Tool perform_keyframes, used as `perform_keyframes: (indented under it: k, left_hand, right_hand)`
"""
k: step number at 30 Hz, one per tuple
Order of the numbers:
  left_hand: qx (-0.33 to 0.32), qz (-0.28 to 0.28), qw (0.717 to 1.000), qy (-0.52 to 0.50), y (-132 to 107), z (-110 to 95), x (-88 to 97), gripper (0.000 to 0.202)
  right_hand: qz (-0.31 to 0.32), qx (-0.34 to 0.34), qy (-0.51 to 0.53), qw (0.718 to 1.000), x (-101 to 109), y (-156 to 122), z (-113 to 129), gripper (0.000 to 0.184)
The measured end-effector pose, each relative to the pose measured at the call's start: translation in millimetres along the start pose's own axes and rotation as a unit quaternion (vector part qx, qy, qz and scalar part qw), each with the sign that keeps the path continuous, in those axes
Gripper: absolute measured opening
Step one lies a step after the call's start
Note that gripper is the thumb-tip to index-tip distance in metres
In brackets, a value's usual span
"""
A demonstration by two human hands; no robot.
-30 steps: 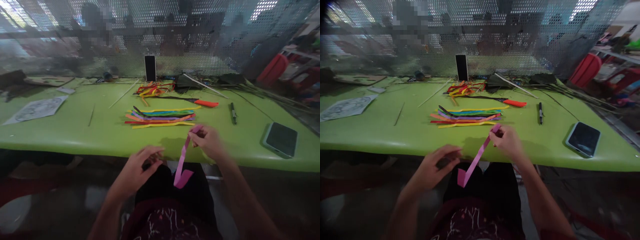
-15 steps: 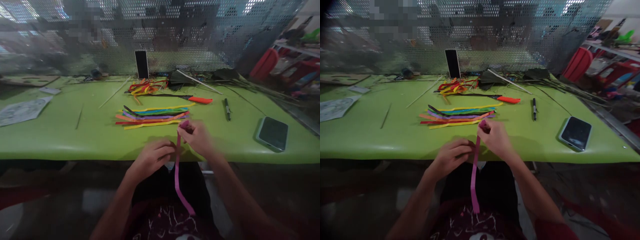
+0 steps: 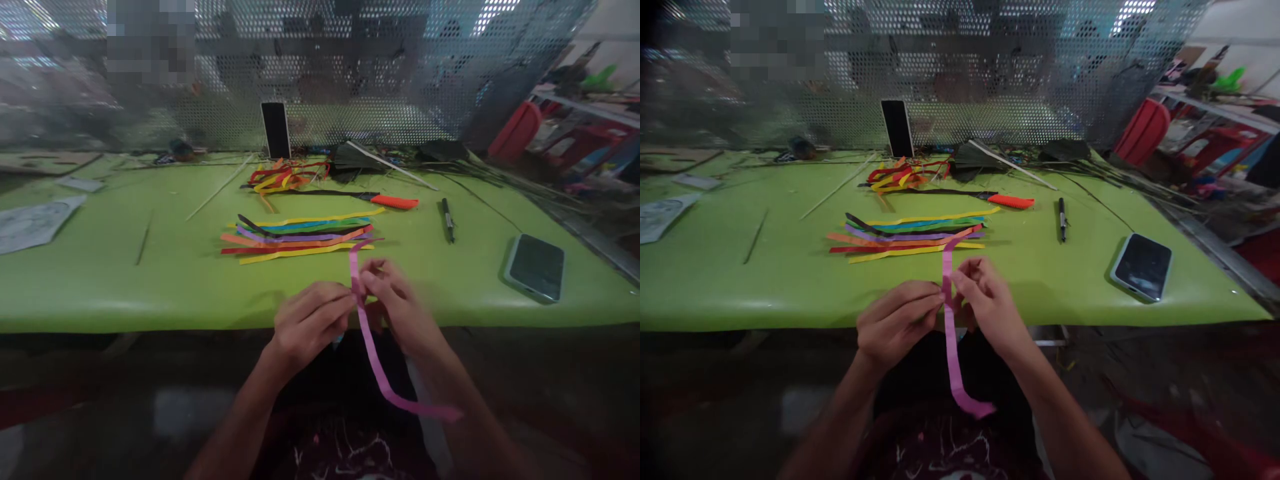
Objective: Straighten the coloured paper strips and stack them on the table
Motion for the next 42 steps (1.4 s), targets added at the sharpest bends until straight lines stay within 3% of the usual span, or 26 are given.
perform_keyframes:
  k: [3,6,17,22,42]
  left_hand:
    - [-0.011,-0.027,1.000,0.010,-0.3,-1.8,-2.0,0.024]
    - [-0.008,-0.040,0.999,0.015,-0.1,-3.5,-3.8,0.027]
    - [0.046,-0.083,0.995,0.011,4.1,-5.9,-6.7,0.028]
    - [0.048,-0.067,0.996,0.015,-0.2,-3.4,-8.7,0.024]
    - [0.076,-0.096,0.992,0.027,2.2,-3.3,-11.8,0.019]
  right_hand:
    - [0.049,-0.008,-0.044,0.998,-6.7,-16.7,3.2,0.036]
    - [0.067,0.005,-0.033,0.997,-10.6,-22.2,6.2,0.034]
    - [0.016,0.073,0.070,0.995,-17.9,-17.8,-9.9,0.032]
    - [0.016,0.079,0.066,0.995,-16.1,-16.2,-13.2,0.033]
    - [0.006,0.092,0.015,0.996,-12.0,-12.5,-25.1,0.035]
Point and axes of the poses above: each hand's wrist, its own y-axis towards the middle knuckle, its own x-axis out of the back of the hand, z = x × y, the point moved 4 cm from there along y, towards the middle knuckle, and after that the axes turned 2 degrees about y, right-handed, at the moved point
